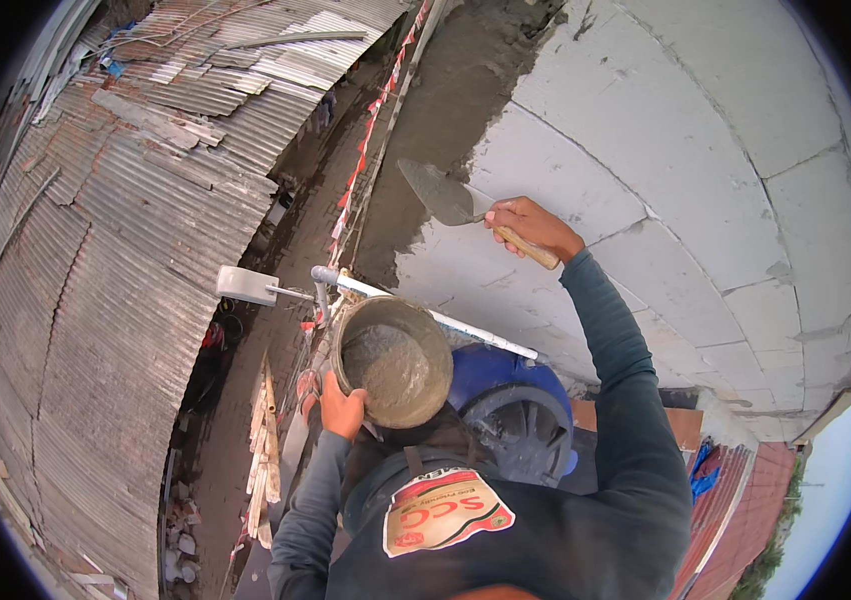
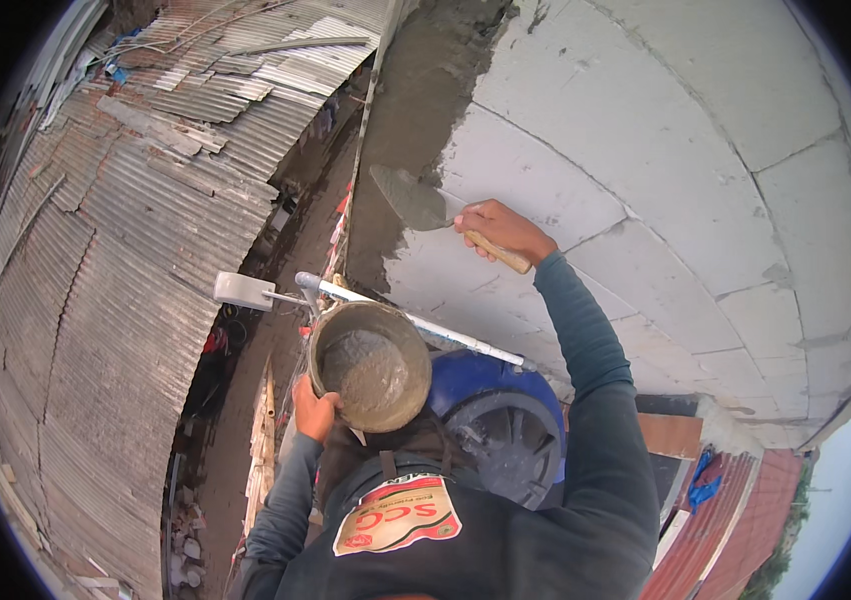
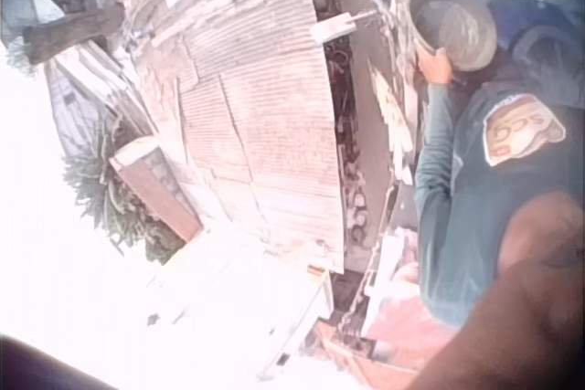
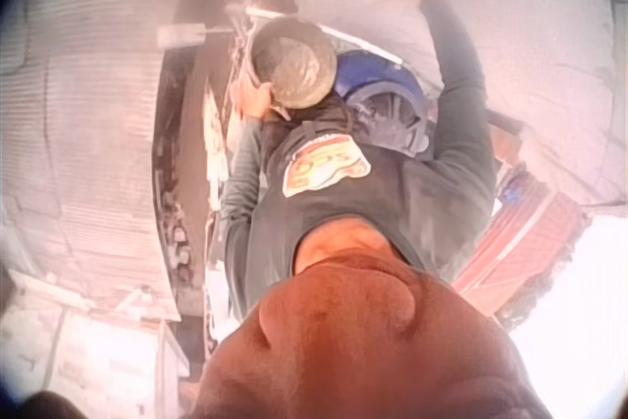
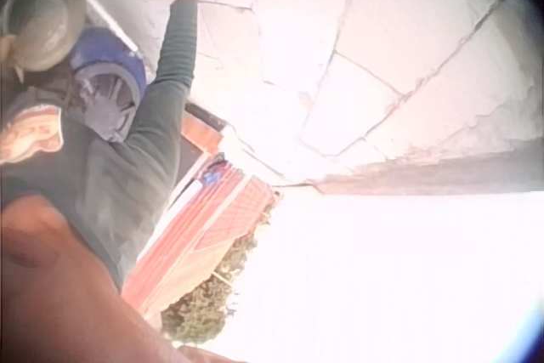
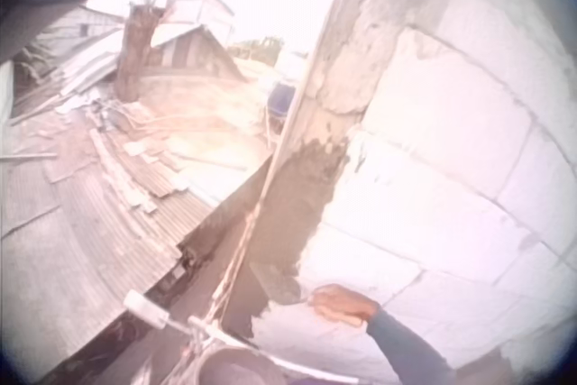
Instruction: The person applies plaster to a vertical wall edge using a trowel while holding a bucket of wet plaster. They repeatedly scoop plaster from the bucket and smooth it onto the corner of the wall.
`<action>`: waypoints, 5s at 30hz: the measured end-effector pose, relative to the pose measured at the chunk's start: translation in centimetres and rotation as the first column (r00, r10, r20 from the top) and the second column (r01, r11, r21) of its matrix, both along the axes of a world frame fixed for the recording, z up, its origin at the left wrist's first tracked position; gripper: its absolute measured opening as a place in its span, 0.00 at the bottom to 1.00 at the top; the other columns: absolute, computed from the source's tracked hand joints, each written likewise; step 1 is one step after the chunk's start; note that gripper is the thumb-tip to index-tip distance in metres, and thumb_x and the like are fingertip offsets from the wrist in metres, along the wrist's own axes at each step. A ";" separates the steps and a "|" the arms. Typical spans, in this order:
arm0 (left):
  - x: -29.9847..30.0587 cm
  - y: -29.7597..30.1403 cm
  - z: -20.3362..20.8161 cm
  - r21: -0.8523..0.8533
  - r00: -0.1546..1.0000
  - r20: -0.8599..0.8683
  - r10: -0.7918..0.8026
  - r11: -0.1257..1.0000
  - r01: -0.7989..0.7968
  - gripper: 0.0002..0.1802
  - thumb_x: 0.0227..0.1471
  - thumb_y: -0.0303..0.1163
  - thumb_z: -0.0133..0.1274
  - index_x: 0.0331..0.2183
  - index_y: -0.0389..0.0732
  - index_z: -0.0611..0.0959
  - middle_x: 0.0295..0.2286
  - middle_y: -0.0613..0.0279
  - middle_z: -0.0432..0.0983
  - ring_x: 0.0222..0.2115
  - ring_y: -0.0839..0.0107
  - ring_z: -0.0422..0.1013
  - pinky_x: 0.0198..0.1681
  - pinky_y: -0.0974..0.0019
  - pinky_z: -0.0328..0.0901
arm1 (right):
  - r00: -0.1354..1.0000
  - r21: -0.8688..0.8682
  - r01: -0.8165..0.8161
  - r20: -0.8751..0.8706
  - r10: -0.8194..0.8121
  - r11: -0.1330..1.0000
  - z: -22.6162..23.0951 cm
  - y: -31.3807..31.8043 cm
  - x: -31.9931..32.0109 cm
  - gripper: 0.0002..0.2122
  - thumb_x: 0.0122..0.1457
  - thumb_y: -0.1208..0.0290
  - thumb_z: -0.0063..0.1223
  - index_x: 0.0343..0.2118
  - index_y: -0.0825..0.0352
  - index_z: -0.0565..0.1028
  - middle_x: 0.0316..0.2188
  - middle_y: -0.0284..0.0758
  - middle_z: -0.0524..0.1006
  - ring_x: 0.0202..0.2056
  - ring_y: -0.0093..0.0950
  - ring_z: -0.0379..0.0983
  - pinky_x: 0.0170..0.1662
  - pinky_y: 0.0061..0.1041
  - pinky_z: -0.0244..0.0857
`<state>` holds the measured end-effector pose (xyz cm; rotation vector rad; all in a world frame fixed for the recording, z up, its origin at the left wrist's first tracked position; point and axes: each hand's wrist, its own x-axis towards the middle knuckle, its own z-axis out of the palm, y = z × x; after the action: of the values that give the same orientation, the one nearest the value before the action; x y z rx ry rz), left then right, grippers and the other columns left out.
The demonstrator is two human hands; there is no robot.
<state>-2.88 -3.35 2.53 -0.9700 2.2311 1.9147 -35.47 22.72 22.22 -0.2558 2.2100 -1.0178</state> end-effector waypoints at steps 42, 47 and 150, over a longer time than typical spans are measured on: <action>1.4 -1.0 -5.5 0.015 1.000 0.014 -0.017 1.000 0.017 0.28 0.38 0.29 0.60 0.44 0.31 0.73 0.40 0.37 0.78 0.44 0.41 0.75 0.50 0.51 0.68 | 0.960 -0.785 0.002 0.176 0.220 0.620 5.2 -7.1 5.2 0.17 0.73 0.62 0.47 0.44 0.76 0.76 0.26 0.37 0.75 0.17 0.21 0.67 0.17 0.21 0.63; 0.1 -0.2 -0.6 -0.144 0.998 -0.006 -0.058 0.988 0.056 0.26 0.39 0.29 0.60 0.42 0.31 0.74 0.37 0.35 0.79 0.42 0.38 0.76 0.48 0.50 0.69 | 0.968 -0.952 0.129 0.182 0.174 0.279 3.1 -1.8 -3.1 0.19 0.74 0.57 0.44 0.41 0.74 0.73 0.24 0.37 0.71 0.12 0.21 0.62 0.11 0.20 0.60; 3.4 -1.9 -3.8 0.259 0.997 0.049 0.051 0.964 -0.062 0.34 0.39 0.26 0.58 0.51 0.25 0.73 0.44 0.37 0.77 0.46 0.47 0.74 0.53 0.58 0.67 | 0.854 0.314 0.030 -0.501 0.139 0.949 -14.8 -6.6 0.1 0.15 0.56 0.68 0.62 0.39 0.76 0.79 0.35 0.57 0.82 0.39 0.54 0.81 0.44 0.47 0.73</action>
<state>0.52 -5.25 -1.31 -1.0313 1.8848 2.1210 -35.32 16.09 7.41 -0.4938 2.7927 -0.5892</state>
